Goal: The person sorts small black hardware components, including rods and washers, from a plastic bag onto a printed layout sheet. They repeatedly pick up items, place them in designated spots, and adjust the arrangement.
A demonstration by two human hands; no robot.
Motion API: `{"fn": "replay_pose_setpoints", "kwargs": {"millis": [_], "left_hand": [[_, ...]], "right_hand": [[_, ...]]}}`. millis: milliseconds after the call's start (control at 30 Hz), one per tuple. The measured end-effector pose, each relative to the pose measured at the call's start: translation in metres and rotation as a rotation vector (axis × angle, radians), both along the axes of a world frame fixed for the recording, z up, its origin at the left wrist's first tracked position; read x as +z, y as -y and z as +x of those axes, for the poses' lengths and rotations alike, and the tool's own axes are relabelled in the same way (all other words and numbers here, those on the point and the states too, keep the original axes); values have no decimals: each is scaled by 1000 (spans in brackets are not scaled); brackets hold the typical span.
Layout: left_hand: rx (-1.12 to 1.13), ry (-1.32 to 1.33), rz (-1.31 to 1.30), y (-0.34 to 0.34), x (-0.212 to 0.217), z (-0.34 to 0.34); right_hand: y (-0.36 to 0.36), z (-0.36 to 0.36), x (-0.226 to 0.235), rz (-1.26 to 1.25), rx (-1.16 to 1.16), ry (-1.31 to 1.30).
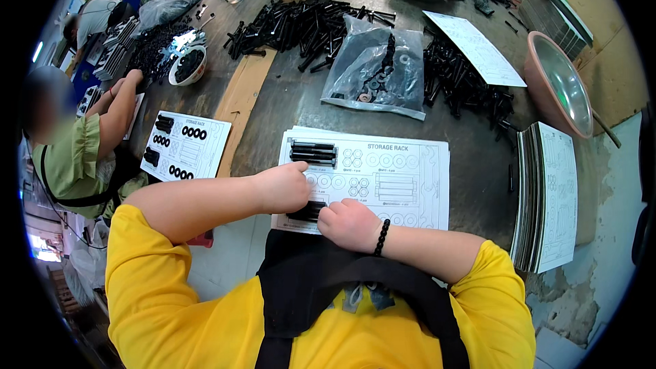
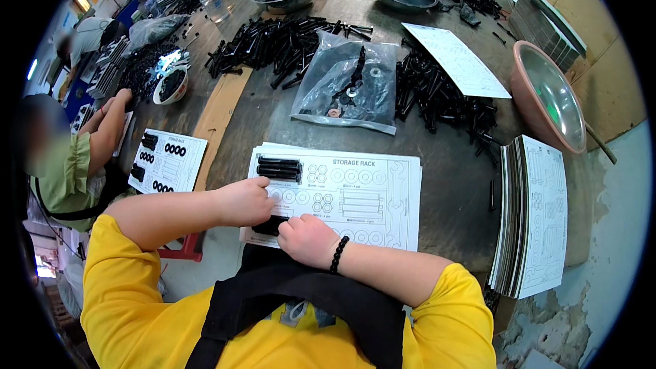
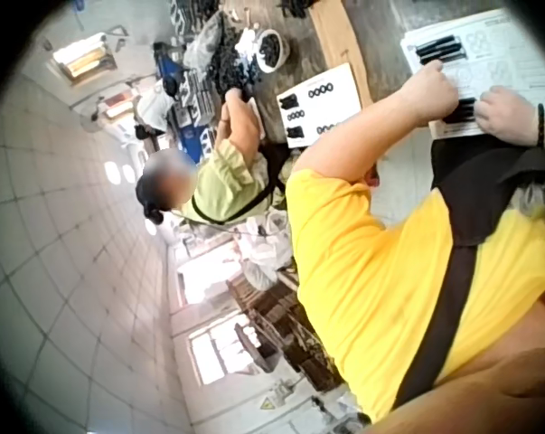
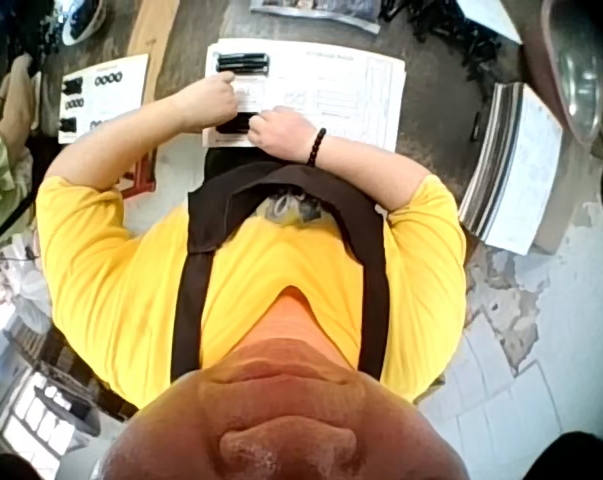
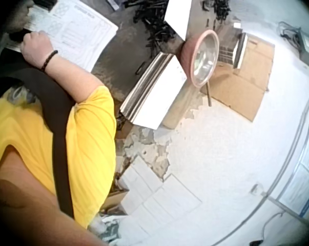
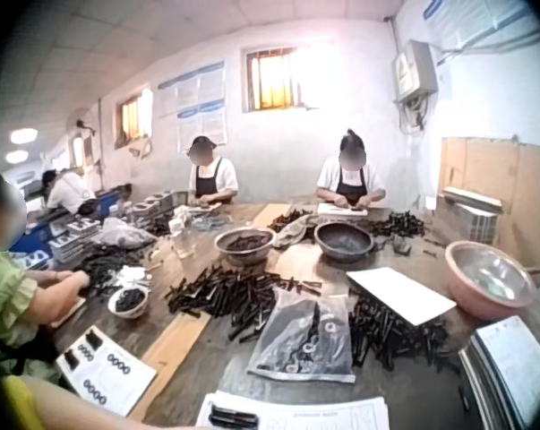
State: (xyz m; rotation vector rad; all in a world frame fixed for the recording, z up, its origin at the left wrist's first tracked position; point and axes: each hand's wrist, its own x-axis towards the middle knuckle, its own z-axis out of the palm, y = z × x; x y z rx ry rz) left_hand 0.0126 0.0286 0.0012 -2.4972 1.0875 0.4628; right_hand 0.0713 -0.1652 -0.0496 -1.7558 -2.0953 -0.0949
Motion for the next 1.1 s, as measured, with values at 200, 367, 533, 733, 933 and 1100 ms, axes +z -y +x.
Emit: {"fn": "replay_pose_setpoints", "kwargs": {"millis": [200,367,533,733,933,1100], "left_hand": [[494,-121,-240,-6,32,58],[685,133,-846,-9,-21,149],[866,435,-957,3,-60,211],[904,651,-756,-26,-65,234],[759,586,-606,-19,-65,248],[705,528,-557,-26,-67,248]], "right_hand": [[-9,83,21,-93,-305,-276],[-42,196,9,93,-584,-211],[-68,230,-4,-95,-819,-118],[-81,231,13,-355,-1011,27],[-89,244,-4,-284,-970,52],[-81,250,-8,-225,-864,72]]}}
